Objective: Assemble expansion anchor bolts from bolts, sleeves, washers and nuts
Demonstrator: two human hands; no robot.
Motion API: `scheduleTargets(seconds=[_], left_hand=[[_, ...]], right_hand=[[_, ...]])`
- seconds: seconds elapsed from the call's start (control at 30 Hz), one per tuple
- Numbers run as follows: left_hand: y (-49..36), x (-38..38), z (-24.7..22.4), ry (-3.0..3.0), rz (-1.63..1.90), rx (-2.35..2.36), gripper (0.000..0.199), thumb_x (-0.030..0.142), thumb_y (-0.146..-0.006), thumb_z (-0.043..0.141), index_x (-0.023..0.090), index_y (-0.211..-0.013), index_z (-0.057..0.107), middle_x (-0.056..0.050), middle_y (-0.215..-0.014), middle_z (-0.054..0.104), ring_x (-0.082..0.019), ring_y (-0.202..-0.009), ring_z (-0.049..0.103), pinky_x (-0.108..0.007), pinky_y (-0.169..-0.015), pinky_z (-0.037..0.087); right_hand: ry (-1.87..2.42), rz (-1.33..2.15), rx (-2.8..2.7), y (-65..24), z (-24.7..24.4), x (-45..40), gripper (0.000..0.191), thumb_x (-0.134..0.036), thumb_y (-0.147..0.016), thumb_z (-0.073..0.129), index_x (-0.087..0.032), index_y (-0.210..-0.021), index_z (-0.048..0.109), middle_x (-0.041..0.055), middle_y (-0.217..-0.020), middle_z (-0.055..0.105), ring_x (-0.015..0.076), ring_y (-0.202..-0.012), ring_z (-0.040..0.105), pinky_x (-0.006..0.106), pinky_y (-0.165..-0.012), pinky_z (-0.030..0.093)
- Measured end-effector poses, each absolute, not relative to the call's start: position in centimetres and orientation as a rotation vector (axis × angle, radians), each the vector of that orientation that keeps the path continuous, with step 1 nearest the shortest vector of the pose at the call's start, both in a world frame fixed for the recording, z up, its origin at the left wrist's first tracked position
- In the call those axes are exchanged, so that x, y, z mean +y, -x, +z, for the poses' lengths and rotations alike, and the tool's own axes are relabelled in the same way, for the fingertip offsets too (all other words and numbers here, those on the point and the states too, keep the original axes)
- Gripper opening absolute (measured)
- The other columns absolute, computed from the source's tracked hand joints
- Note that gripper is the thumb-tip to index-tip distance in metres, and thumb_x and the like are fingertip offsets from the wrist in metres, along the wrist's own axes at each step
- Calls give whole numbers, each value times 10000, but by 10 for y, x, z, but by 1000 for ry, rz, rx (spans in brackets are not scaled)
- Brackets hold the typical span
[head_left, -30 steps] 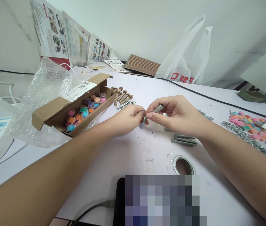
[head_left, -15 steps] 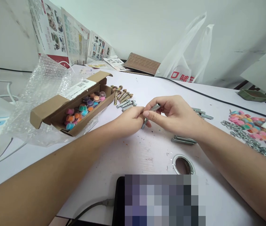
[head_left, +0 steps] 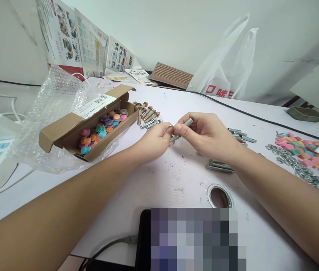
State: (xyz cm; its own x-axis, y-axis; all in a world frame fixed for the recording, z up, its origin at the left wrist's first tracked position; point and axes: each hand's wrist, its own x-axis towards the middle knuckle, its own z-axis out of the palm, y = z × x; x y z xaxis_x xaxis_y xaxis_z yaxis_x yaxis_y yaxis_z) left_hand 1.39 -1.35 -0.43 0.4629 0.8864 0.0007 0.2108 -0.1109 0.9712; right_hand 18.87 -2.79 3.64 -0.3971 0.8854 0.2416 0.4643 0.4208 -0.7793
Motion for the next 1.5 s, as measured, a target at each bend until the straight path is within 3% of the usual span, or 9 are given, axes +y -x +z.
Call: scheduleTargets(seconds=[0.17,0.27,0.4,0.53,0.7,0.8,1.0,1.27,1.5], left_hand=[[-12,-8,-10,-1555,886,958,142,170,-882,552,199,-790,448,21,-751,507,-110,-689,471,-259,-667,396],[-14,-7,-11,-1468,916,977,145,255,-949,530,197,-830,470,-9,-860,564,-126,-816,548,-276,-801,487],[-17,-8,-8,-1388,913,1025,251,360,-1028,442,197,-839,470,-32,-967,579,-123,-956,576,-286,-934,516],[-18,-7,-9,-1381,923,998,191,271,-1013,462,186,-845,493,-19,-913,570,-114,-921,593,-280,-930,527],[-19,-7,-6,-1354,944,1055,221,330,-1037,448,181,-902,538,-61,-1099,615,-130,-1035,603,-265,-919,528],[-19,-7,-5,-1370,942,1077,224,319,-1033,457,179,-871,523,-60,-1053,610,-130,-998,599,-253,-878,529],[-16,-6,-7,-1380,950,1048,235,376,-1027,484,173,-934,556,-65,-1092,625,-145,-1067,604,-297,-955,516],[-15,-6,-7,-1383,958,1044,204,283,-1010,472,179,-843,522,-25,-920,572,-120,-935,598,-262,-897,514],[-12,-6,-7,-1546,954,1123,252,343,-1021,439,204,-822,507,22,-699,483,-109,-610,445,-255,-592,363]], right_hand=[[1047,858,-1998,-178,27,-27,360,-517,-879,754,-158,-909,733,35,-785,725,123,-649,600,254,-573,418],[1064,808,-1920,-176,26,-28,389,-557,-869,750,-176,-945,740,33,-784,724,131,-645,605,259,-559,418],[1127,747,-1858,-180,27,-28,438,-609,-837,755,-180,-922,748,25,-679,668,139,-609,589,264,-506,378],[1116,766,-1899,-181,25,-28,453,-621,-819,767,-180,-921,754,24,-663,654,141,-614,590,260,-495,369],[1140,741,-1800,-181,26,-29,400,-577,-831,778,-185,-906,747,52,-763,721,128,-571,572,270,-475,387],[1143,757,-1819,-183,28,-29,376,-551,-834,787,-183,-905,752,49,-749,723,131,-564,577,271,-470,396],[1089,790,-1811,-187,28,-27,398,-553,-833,786,-164,-912,752,55,-777,737,147,-651,639,257,-521,441],[1024,894,-1843,-186,23,-24,342,-467,-827,818,-135,-860,747,42,-769,740,113,-642,615,229,-537,419],[988,993,-1795,-186,17,-21,346,-421,-779,863,-119,-916,763,15,-691,706,72,-529,528,205,-450,335]])
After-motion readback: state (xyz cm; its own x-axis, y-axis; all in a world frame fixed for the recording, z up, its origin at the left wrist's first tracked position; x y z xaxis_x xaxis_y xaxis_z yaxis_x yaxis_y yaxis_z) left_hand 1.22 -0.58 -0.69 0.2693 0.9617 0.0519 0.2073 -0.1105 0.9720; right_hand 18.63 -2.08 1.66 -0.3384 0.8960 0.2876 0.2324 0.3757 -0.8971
